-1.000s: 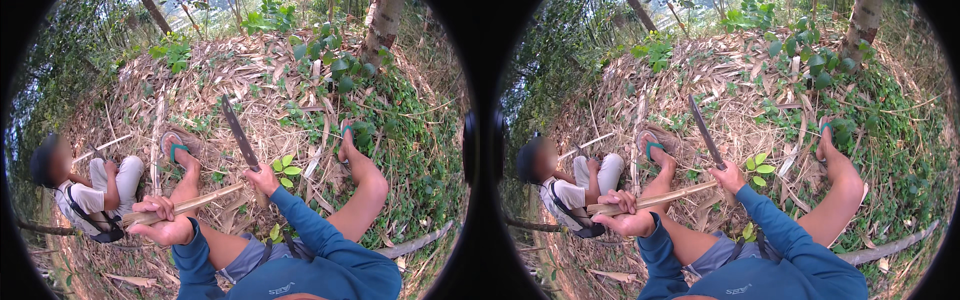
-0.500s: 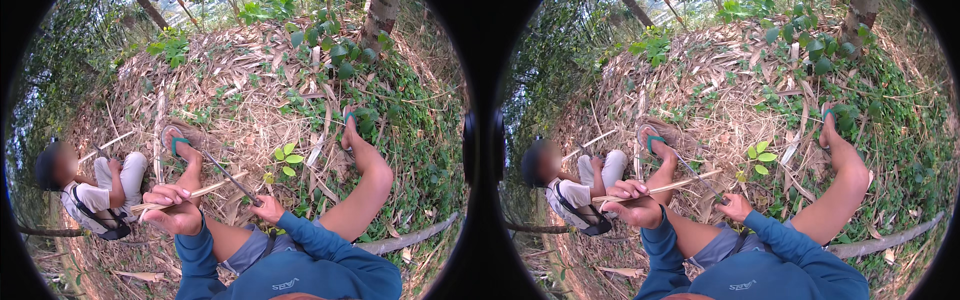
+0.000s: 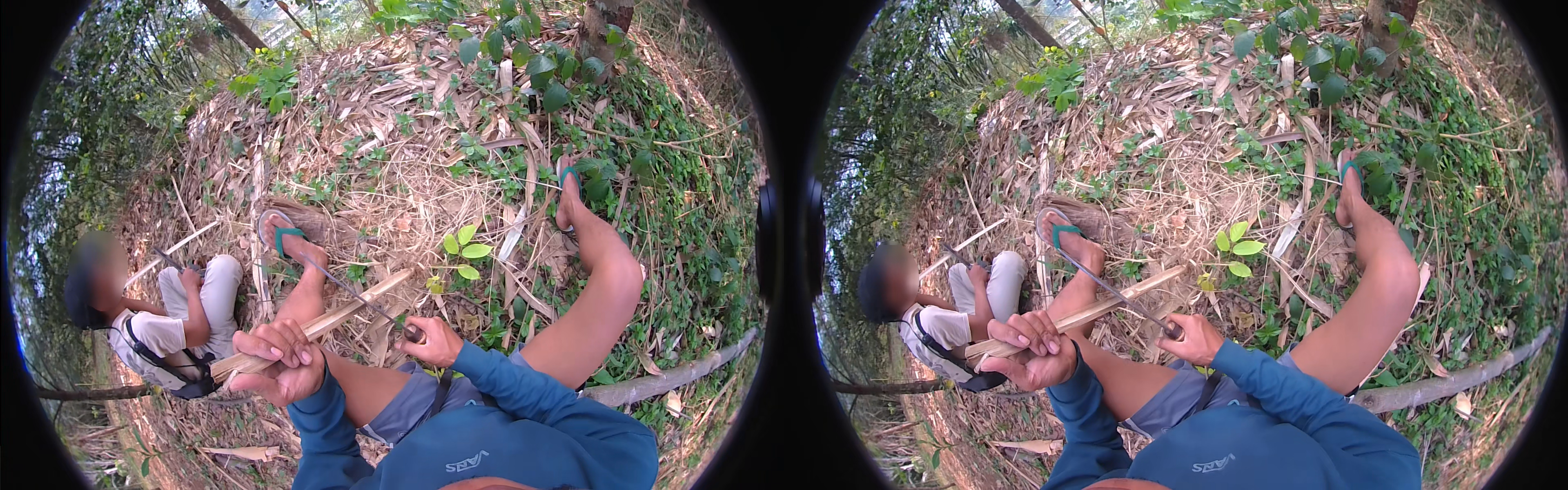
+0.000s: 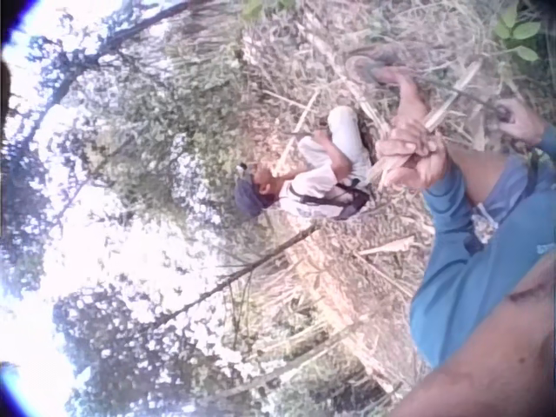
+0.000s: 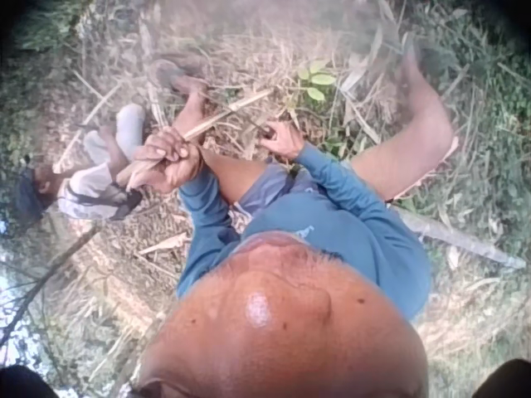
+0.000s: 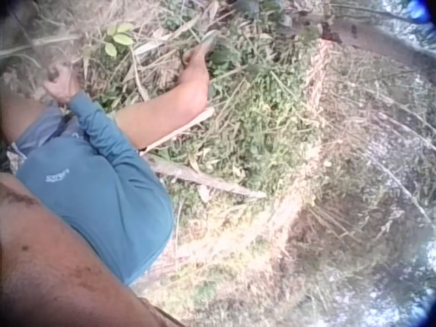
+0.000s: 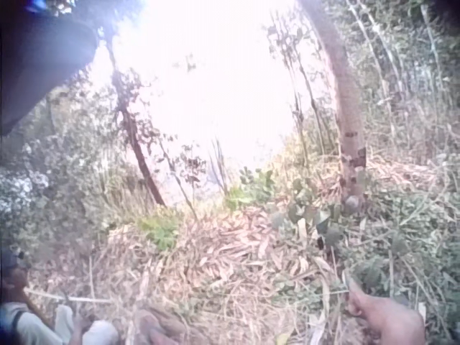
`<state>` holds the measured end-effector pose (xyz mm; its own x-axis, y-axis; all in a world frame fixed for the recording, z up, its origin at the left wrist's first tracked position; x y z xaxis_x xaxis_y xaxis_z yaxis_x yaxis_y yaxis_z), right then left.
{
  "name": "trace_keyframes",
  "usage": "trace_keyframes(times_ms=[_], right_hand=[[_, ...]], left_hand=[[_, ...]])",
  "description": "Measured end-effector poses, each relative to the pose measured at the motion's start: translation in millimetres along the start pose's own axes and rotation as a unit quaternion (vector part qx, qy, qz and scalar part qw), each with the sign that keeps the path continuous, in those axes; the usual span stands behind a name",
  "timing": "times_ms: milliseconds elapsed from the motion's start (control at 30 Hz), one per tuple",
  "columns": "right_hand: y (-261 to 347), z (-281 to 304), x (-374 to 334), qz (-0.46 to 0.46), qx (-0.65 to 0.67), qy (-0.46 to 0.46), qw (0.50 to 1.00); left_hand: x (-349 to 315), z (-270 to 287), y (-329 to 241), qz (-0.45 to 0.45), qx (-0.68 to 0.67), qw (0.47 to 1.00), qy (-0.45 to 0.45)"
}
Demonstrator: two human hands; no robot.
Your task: The person sits on the ground and uses a machete to shave and shape a piece of bamboo. They repeatedly scrape the bamboo with the blade to thin and smooth it.
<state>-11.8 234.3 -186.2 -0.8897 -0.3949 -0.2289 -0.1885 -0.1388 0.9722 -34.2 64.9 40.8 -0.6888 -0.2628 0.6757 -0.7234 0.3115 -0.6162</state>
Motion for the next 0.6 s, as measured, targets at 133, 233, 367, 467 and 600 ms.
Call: trace_keyframes(times_ms=[133,233,367,467,600], right_hand=[[4,-5,-2,0.009,0.001,0.001,1.0],[24,-3,-3,0.043,0.019,0.003,0.999],[5,-8,-2,0.063,-0.007,-0.035,0.997],[6,-10,-10,0.082,-0.01,-0.05,0.995],[0,-15,-8,0.081,-0.03,-0.05,0.995]], left_hand=[[-16,6,13,0.046,0.052,0.997,-0.016],[-12,3,12,0.036,0.047,0.998,0.005],[-27,3,16,0.021,0.031,0.999,0.012],[-31,1,8,0.004,0.035,0.999,0.029],[-34,1,1,-0.012,0.072,0.997,0.015]])
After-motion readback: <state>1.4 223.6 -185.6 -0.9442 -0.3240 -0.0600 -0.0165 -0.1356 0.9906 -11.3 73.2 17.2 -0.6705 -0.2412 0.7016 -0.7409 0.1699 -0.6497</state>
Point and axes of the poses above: each hand's wrist, its own x-axis towards the middle knuckle, its own z-axis out of the back of the hand, y = z × x, the point moved 8 cm from there along x, towards the middle knuckle, and after that the axes turned 4 degrees about x, right-handed, at the moved point
